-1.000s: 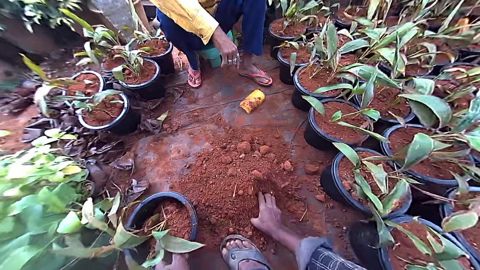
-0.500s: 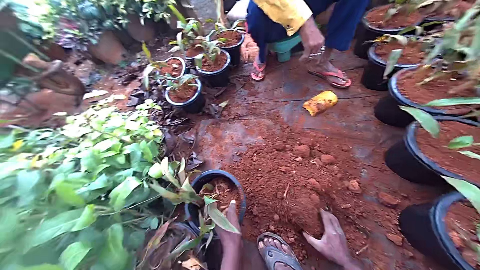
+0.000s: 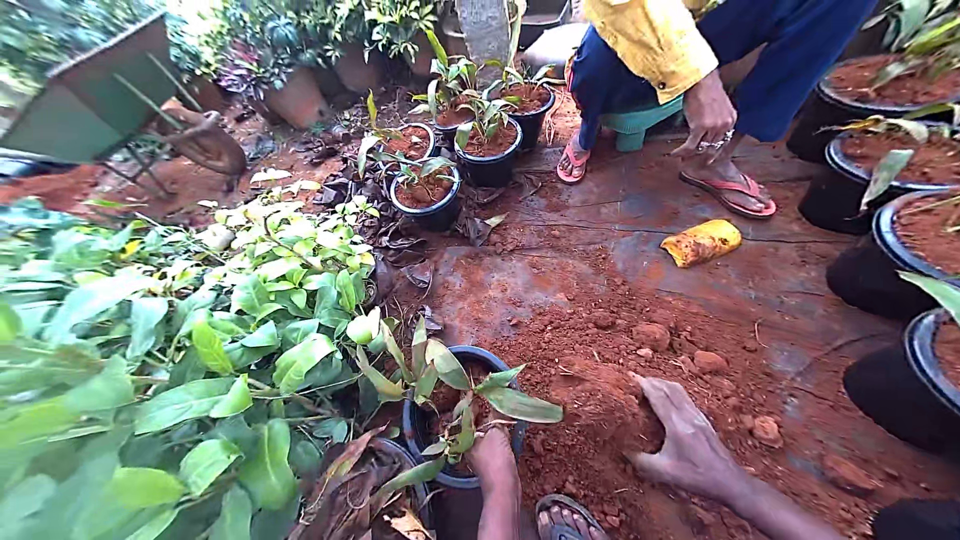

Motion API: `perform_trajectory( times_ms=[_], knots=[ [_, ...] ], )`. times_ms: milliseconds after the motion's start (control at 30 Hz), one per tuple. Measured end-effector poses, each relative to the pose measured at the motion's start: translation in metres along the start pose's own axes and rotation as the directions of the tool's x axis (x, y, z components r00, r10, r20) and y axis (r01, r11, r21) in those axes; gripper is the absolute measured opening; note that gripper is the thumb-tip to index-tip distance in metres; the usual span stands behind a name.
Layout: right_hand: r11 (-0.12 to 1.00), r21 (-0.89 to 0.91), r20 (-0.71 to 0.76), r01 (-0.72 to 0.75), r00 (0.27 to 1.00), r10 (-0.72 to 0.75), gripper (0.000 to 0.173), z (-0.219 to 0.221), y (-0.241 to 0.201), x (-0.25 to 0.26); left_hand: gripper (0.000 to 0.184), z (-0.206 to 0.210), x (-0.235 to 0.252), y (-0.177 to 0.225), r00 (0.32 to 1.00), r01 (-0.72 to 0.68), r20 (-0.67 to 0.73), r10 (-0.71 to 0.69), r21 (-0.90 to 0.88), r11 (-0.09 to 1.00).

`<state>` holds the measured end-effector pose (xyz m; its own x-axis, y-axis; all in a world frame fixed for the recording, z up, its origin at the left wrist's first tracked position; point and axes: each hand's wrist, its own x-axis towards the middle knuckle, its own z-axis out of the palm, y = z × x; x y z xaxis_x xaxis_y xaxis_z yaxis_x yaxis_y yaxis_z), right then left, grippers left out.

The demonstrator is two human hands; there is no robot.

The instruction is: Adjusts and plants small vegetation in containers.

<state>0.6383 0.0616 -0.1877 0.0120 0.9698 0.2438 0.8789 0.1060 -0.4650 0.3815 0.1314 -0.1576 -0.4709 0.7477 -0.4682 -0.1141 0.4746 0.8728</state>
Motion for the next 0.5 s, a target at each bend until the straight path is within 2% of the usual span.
perform_trajectory(
  times_ms=[100,233,367,433,500],
  knots=[
    [0.989,-0.007,0.06,0.145,0.988,-0.145,0.104,0.001,-0.011,0.055,0.039,-0.003,0.001,-0.005,0.996,-0.088,0.018,0.087,0.057,0.994],
    [0.946,-0.063,0.214,0.316,0.931,-0.297,0.099,0.007,-0.032,0.124,0.057,-0.007,0.005,-0.016,0.991,-0.122,0.05,0.122,-0.006,0.992],
    [0.849,-0.156,0.371,0.505,0.826,-0.424,0.099,0.007,-0.07,0.18,0.059,-0.01,0.007,-0.023,0.986,-0.154,0.075,0.15,0.049,0.987],
    [0.762,-0.184,0.388,0.621,0.758,-0.525,0.097,0.007,-0.09,0.2,0.055,-0.011,0.007,-0.023,0.983,-0.174,0.081,0.164,0.127,0.977],
    [0.681,-0.193,0.426,0.706,0.686,-0.59,0.092,0.005,-0.113,0.213,0.054,-0.012,0.005,-0.023,0.983,-0.173,0.076,0.164,0.119,0.978]
  ],
)
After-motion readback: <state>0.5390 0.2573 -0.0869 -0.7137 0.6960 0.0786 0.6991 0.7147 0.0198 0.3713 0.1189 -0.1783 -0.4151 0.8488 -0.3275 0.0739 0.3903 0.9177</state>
